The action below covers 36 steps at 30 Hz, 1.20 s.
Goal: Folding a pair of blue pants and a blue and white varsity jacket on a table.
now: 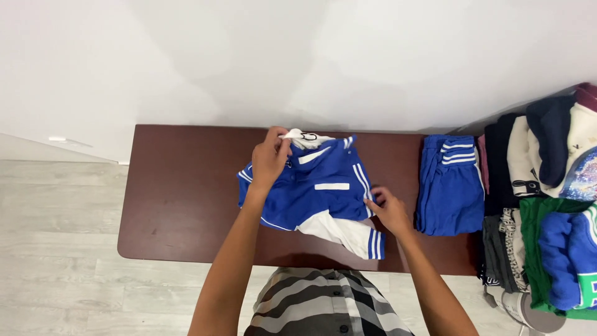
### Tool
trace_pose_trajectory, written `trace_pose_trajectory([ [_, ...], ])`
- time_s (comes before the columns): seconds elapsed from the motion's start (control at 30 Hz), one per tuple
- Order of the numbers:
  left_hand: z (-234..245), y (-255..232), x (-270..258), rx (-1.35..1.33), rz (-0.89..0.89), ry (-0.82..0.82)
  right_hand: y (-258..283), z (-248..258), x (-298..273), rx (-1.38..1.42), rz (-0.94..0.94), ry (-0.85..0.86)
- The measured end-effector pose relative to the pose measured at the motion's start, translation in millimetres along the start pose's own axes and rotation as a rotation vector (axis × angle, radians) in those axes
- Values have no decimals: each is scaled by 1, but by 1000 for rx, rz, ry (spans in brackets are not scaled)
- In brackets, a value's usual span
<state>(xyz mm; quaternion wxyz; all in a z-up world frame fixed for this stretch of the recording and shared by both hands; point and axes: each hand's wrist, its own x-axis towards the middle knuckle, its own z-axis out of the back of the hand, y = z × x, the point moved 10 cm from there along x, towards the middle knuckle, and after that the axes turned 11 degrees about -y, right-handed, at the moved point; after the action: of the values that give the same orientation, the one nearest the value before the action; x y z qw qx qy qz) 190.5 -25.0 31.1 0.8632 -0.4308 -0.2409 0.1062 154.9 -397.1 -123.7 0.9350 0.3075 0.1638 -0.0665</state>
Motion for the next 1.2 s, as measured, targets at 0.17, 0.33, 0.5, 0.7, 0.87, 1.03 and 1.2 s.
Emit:
trace_pose_trajectory([
  [0.17,19,33,22,-358,367,-151,-32,-19,-6,75,-34,103],
  [0.33,22,62,17,-607,535,-212,-86,-5,-23,306,-243,67],
  [0.5,-12,144,-21,-997,864,-349,-64,44,-34,555,-151,-328],
  [0.7,46,130,-51,-387,611,-411,-11,16,-85,245,241,-183],
  [0.87,91,84,-113,152,437,-338,-4,-39,-114,-187,466,21],
  [1.03,82,91,-206,124,1082,-121,31,-30,-129,115,107,373],
  [1.2,21,67,-225,-309,1361,163,50,-41,-147,647,-444,680],
])
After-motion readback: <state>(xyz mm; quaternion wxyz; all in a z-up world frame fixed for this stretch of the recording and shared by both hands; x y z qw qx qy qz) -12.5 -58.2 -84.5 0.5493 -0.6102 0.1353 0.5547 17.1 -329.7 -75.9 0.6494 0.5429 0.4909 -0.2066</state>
